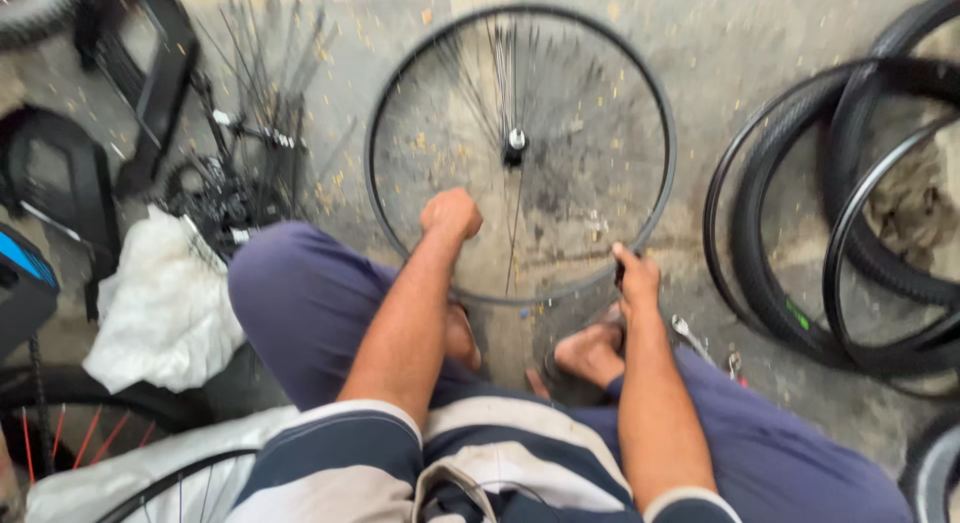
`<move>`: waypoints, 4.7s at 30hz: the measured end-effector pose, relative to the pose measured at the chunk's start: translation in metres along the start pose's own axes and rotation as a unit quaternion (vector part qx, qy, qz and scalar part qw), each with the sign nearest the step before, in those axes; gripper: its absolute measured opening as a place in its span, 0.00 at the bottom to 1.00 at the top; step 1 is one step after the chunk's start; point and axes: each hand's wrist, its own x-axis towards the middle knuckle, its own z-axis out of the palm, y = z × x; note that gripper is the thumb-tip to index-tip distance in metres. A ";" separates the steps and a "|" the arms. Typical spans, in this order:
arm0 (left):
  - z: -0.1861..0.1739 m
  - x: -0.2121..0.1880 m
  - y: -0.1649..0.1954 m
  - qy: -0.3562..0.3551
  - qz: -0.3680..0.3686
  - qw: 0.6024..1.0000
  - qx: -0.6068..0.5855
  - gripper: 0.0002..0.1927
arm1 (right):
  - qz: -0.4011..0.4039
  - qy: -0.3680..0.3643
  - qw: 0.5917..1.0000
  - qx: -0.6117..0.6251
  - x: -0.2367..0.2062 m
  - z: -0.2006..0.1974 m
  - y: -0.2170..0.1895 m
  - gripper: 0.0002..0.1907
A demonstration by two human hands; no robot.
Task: The person installs bicycle spokes into a wheel rim, threading them through the rim holes and securing them to the hub. The person works methodically around the wheel, inserting and tightening each spoke by hand.
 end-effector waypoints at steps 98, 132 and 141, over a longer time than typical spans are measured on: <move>0.187 -0.038 0.089 -0.273 0.158 0.826 -0.467 0.17 | -0.004 -0.023 0.998 0.054 -0.016 -0.020 0.038 0.11; 0.185 -0.054 0.098 -0.142 0.244 0.915 -0.289 0.21 | 0.101 -0.095 0.980 0.144 -0.014 -0.028 0.023 0.11; 0.187 -0.054 0.095 -0.146 0.265 0.893 -0.334 0.17 | 0.078 -0.099 0.985 0.121 -0.012 -0.028 0.022 0.10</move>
